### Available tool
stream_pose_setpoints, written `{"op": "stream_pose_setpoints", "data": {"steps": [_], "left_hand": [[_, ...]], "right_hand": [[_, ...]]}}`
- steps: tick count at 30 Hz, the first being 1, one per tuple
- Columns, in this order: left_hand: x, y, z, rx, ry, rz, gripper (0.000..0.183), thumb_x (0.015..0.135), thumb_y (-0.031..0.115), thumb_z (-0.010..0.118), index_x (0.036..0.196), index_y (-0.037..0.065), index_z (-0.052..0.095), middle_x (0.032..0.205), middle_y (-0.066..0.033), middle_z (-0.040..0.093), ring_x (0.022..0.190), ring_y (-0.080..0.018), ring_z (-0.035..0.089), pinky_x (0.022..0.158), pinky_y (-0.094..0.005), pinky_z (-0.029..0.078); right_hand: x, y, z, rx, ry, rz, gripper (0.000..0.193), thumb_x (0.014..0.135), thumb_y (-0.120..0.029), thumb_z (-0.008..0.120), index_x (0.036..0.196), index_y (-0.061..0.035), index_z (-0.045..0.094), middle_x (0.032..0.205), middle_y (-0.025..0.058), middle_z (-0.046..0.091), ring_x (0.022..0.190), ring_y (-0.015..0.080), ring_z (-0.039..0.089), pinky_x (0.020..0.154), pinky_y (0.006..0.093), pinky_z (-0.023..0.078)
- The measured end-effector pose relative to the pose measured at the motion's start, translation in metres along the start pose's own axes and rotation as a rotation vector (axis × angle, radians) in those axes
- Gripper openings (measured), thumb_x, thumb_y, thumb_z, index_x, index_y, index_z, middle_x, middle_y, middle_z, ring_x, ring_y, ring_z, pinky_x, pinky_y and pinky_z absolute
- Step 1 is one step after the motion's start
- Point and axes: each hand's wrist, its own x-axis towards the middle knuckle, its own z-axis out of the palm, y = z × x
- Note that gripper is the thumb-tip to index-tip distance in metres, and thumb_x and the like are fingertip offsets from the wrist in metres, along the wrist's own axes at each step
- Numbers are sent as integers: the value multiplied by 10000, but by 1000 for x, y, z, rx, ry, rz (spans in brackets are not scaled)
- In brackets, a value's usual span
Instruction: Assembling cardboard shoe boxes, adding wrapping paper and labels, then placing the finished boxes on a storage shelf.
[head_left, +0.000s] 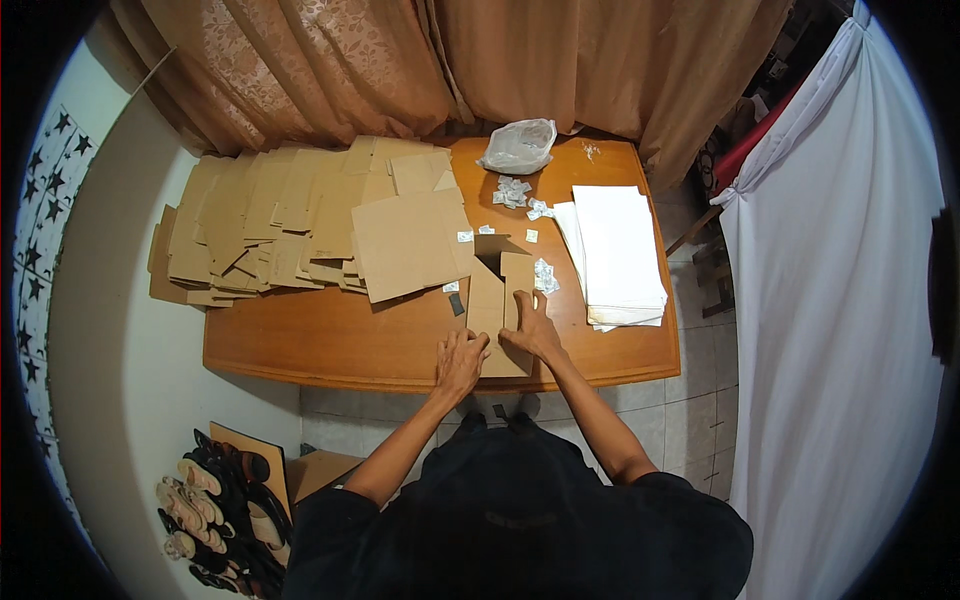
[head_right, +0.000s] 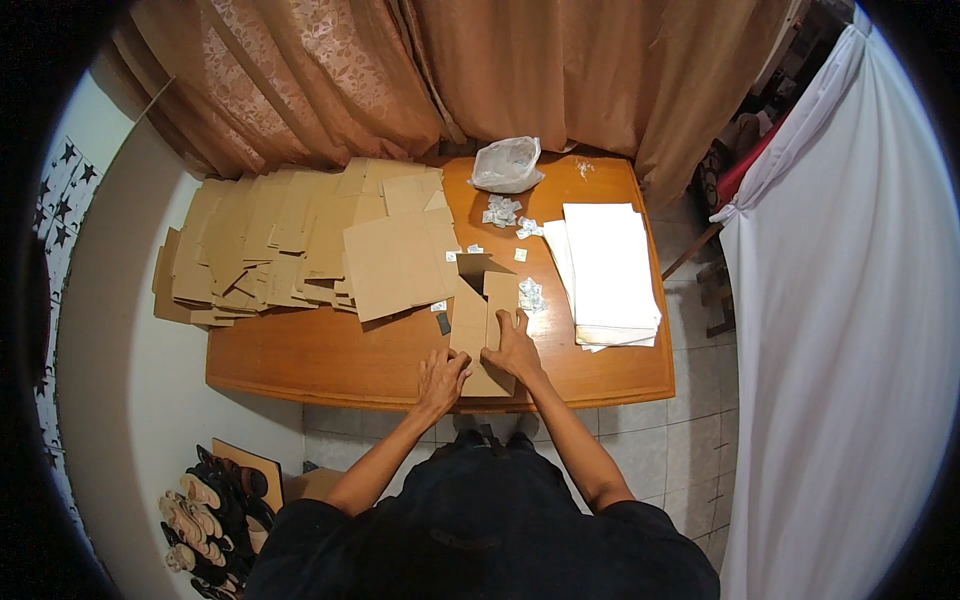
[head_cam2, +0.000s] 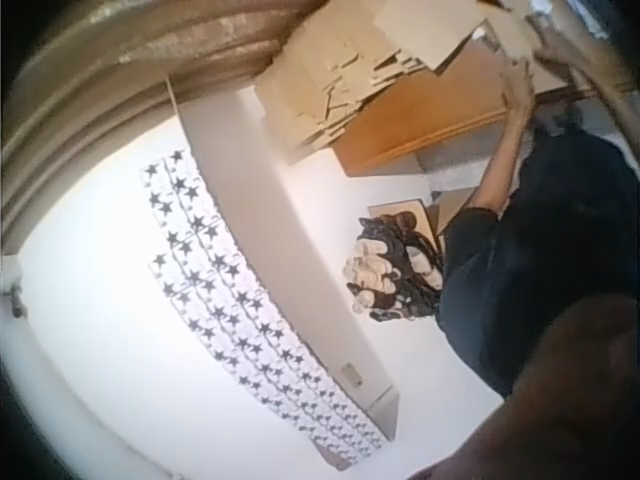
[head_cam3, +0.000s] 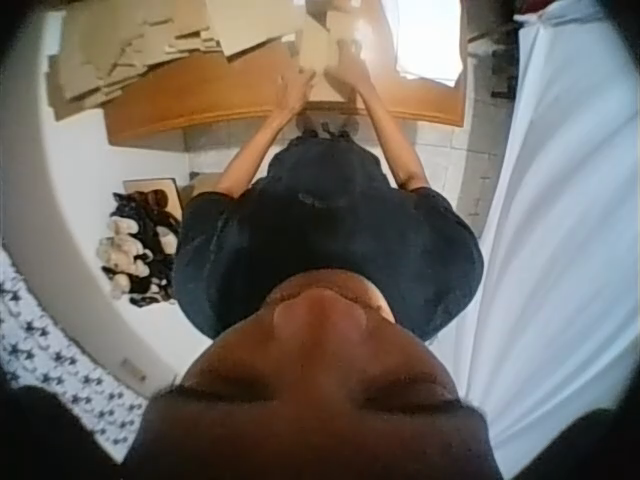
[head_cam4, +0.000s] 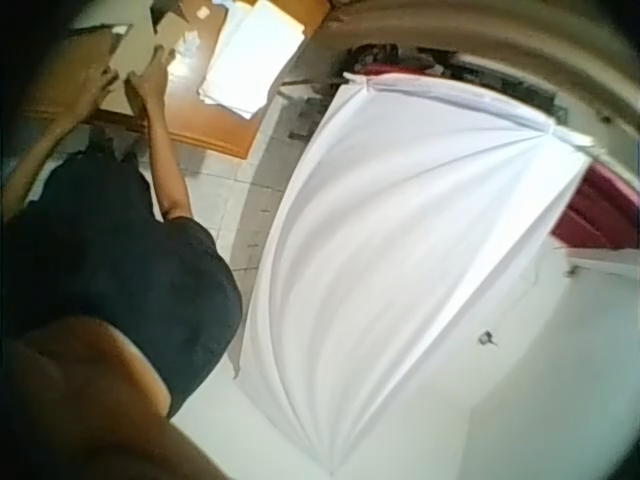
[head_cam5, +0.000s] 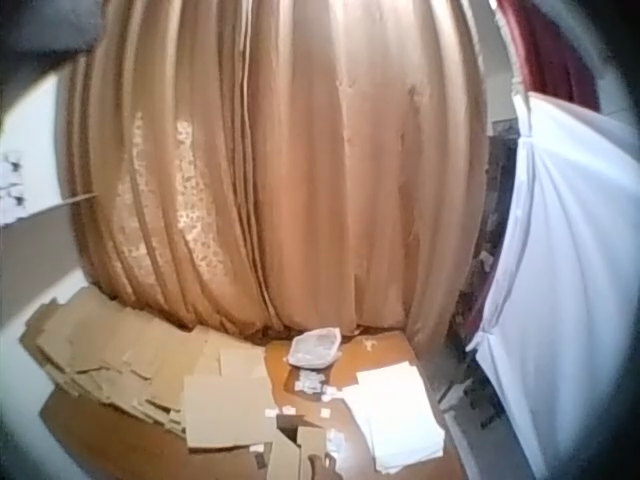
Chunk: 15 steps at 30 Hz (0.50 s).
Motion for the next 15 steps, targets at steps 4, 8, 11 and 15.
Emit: {"op": "stream_pose_setpoints", "data": {"steps": [4,8,11,15], "left_hand": [[0,-2,6,-24,52,38,194,922,224,666,1082,118,637,1068,-119,582,1053,-314,538,851,-469,404],[4,0,8,-19,68,57,212,915,222,677,1097,119,646,1087,-119,569,1060,-310,534,859,-465,404],[6,0,10,-79,63,57,241,901,224,695,1113,116,656,1106,-115,563,1068,-308,529,865,-463,402],[0,-3,13,-51,121,83,254,883,231,716,1106,115,679,1124,-113,568,1067,-299,527,873,-454,398]], "right_hand": [[-2,-2,6,-33,36,-27,884,707,-311,803,1445,-87,371,1518,347,215,1099,556,596,953,537,530],[-4,-7,6,-88,21,-9,875,734,-312,813,1463,-83,387,1525,350,210,1146,546,577,973,526,521],[-4,2,10,-100,52,-45,867,763,-358,815,1473,-86,398,1525,358,205,1178,546,556,986,525,513],[-11,2,15,-96,116,-43,845,807,-432,789,1486,-104,406,1526,365,205,1227,557,514,1001,542,496]]}}
